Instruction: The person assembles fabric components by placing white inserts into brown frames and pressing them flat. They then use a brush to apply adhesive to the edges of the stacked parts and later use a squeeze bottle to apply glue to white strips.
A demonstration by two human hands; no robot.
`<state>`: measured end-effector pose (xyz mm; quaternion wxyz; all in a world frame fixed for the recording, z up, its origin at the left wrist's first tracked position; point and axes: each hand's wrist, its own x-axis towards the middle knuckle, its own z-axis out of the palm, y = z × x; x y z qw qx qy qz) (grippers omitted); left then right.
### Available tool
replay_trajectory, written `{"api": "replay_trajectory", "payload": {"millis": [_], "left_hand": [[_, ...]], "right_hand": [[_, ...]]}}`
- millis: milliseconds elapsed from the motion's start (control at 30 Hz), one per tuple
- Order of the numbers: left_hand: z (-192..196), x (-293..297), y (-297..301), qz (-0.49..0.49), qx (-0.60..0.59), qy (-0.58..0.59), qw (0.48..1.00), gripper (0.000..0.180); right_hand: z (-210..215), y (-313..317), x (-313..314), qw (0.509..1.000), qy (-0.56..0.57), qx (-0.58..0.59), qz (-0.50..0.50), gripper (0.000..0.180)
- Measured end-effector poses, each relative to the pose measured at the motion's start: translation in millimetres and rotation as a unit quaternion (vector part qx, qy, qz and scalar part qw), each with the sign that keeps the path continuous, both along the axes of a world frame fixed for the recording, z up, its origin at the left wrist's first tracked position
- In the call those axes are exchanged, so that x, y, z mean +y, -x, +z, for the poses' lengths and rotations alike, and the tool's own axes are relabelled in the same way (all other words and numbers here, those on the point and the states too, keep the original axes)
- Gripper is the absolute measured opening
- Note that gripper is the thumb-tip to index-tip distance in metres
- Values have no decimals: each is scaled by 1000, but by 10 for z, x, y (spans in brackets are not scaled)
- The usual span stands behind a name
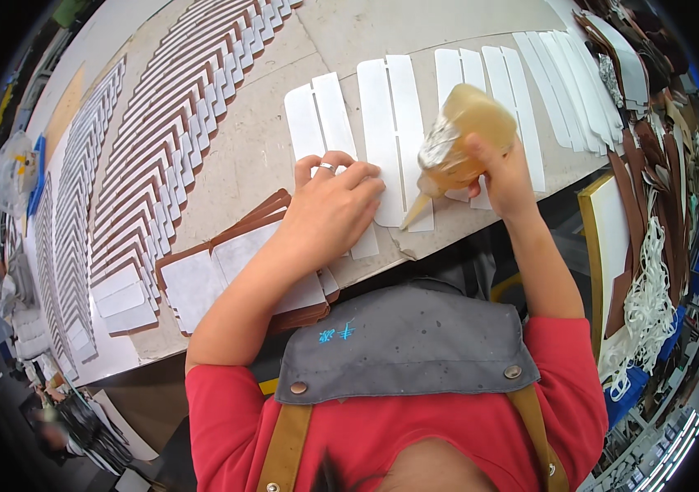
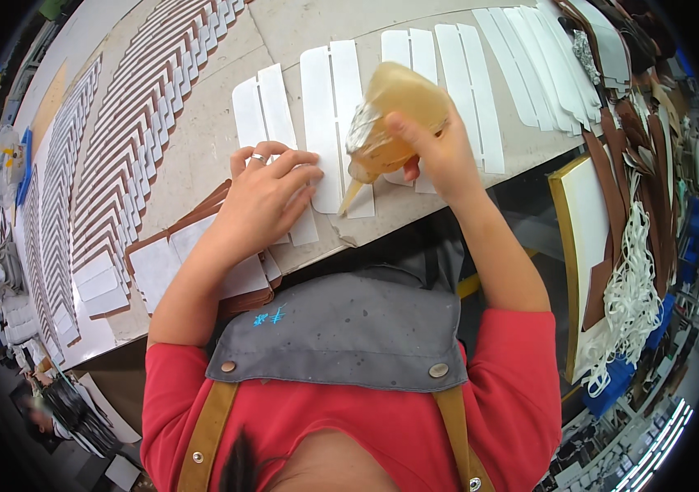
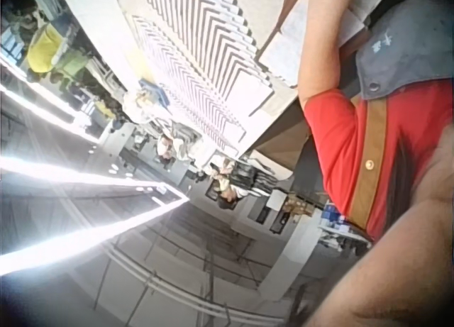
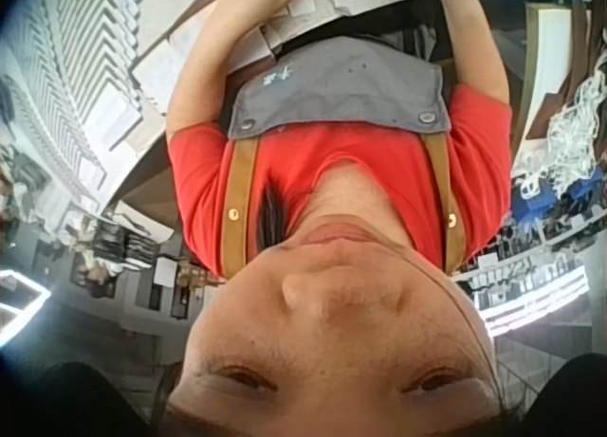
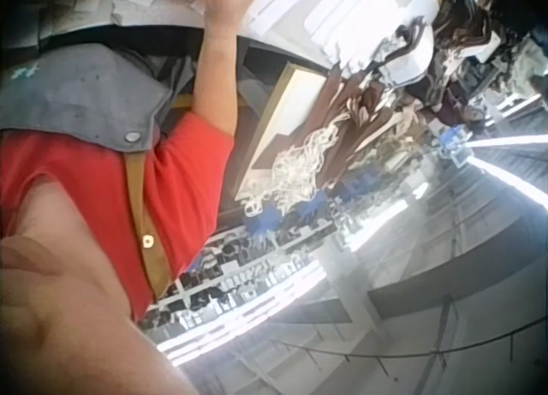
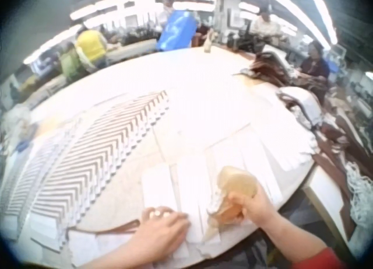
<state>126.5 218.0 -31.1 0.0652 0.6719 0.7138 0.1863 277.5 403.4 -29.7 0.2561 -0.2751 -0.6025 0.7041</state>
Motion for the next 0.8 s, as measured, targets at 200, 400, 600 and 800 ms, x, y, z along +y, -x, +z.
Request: {"api": "replay_trajectory", "payload": {"millis": [200, 400, 600, 800], "left_hand": [[13, 11, 8, -4, 1, 1, 1000, 15], [6, 2, 12, -7, 9, 1, 1000, 16], [3, -8, 11, -5, 3, 6, 1000, 15], [15, -7, 2, -3, 7, 9, 1000, 16]], "right_hand": [[103, 393, 524, 979, -110, 139, -104, 45], [-5, 769, 973, 979, -169, 74, -89, 40], [-94, 883, 997, 978, -172, 66, -100, 38], [-87, 739, 892, 984, -151, 42, -81, 39]]}}
